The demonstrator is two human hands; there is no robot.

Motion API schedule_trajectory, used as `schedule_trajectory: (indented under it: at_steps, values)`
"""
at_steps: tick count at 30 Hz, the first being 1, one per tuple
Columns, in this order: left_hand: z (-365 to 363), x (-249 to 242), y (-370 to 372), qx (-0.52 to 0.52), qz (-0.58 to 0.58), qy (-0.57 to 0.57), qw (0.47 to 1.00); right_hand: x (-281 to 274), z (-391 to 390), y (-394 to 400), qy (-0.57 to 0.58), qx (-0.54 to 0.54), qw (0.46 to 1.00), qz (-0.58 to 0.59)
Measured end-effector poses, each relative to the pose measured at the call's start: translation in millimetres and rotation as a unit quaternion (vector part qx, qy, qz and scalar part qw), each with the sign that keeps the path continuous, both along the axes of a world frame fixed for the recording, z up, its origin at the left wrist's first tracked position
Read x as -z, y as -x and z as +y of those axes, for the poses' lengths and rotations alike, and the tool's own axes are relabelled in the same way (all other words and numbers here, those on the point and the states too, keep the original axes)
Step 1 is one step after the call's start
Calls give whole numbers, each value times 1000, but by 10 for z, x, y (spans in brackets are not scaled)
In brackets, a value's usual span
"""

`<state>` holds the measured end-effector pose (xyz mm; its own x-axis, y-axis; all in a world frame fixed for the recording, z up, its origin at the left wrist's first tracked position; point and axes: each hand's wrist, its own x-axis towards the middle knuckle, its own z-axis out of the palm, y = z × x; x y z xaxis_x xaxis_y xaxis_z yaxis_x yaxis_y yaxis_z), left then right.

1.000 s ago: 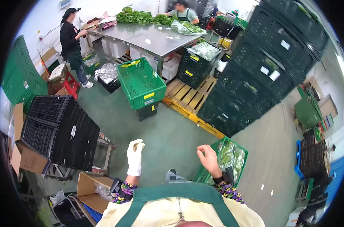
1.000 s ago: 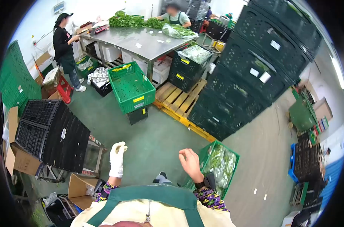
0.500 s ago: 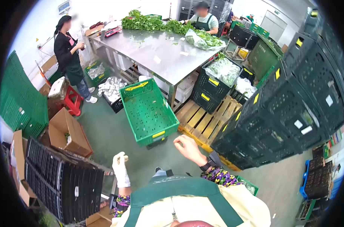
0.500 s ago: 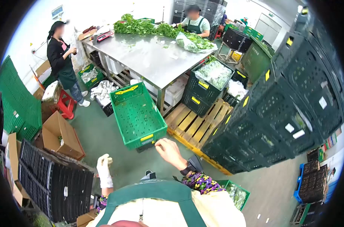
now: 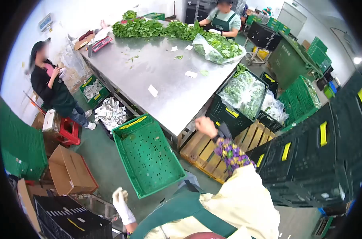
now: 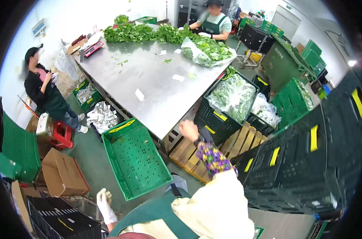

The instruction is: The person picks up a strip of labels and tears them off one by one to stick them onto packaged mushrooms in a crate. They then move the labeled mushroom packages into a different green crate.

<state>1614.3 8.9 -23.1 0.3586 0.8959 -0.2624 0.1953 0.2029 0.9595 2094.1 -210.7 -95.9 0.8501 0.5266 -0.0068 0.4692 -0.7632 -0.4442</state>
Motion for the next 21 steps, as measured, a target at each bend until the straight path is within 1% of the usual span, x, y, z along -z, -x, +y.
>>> schedule_trajectory:
  at_steps: [1, 2, 4, 6, 7, 8, 9, 11, 12, 14, 15, 16, 18, 19, 20, 21]
  values:
    - [5, 22, -70, -40, 14, 45, 998, 122, 134, -381, 35, 31, 996, -73]
    - [-70, -37, -200, -58, 12, 63, 996, 202, 288, -725, 71, 62, 985, -147]
    - [-126, -153, -432, -29, 49, 79, 995, -40, 743, -1244, 94, 27, 995, -26]
    - [-271, -503, -762, -35, 62, 87, 994, -79, 1304, -1508, 5, -14, 1000, 6]
    - [-314, -596, -905, -41, 67, 94, 993, -53, 1659, -1555, 23, -1, 999, 29]
    - [-318, -599, -997, -43, 76, 95, 992, 85, 1934, -1546, -40, -19, 999, 6]
    - [-329, -606, -1044, -39, 88, 90, 991, 122, 2186, -1490, -78, -18, 995, 50]
    - [-367, -598, -1073, -36, 95, 85, 991, 466, 2633, -1429, -101, -27, 994, 45]
    - [-380, -588, -1081, -41, 104, 84, 990, 443, 2704, -1368, -102, -30, 993, 55]
    - [-404, -611, -1077, -50, 123, 86, 987, 365, 2848, -1223, -46, -35, 998, 3]
    - [-422, -666, -1072, -37, 144, 73, 986, 516, 2929, -1192, -47, -27, 996, -72]
    - [-416, -593, -1018, -47, 147, 72, 985, 509, 2970, -1174, -51, -36, 996, -68]
    - [-430, -301, -804, -109, 34, 83, 990, 455, 3004, -1100, -66, -80, 991, -85]
    - [-470, -301, -789, -107, 32, 71, 991, 351, 3007, -964, -102, -100, 984, -103]
    - [-541, -410, -936, -150, 36, 77, 985, 204, 3012, -781, -142, -129, 975, -117]
    - [-564, -488, -955, -132, 61, 68, 987, -4, 2966, -526, -191, -180, 958, -114]
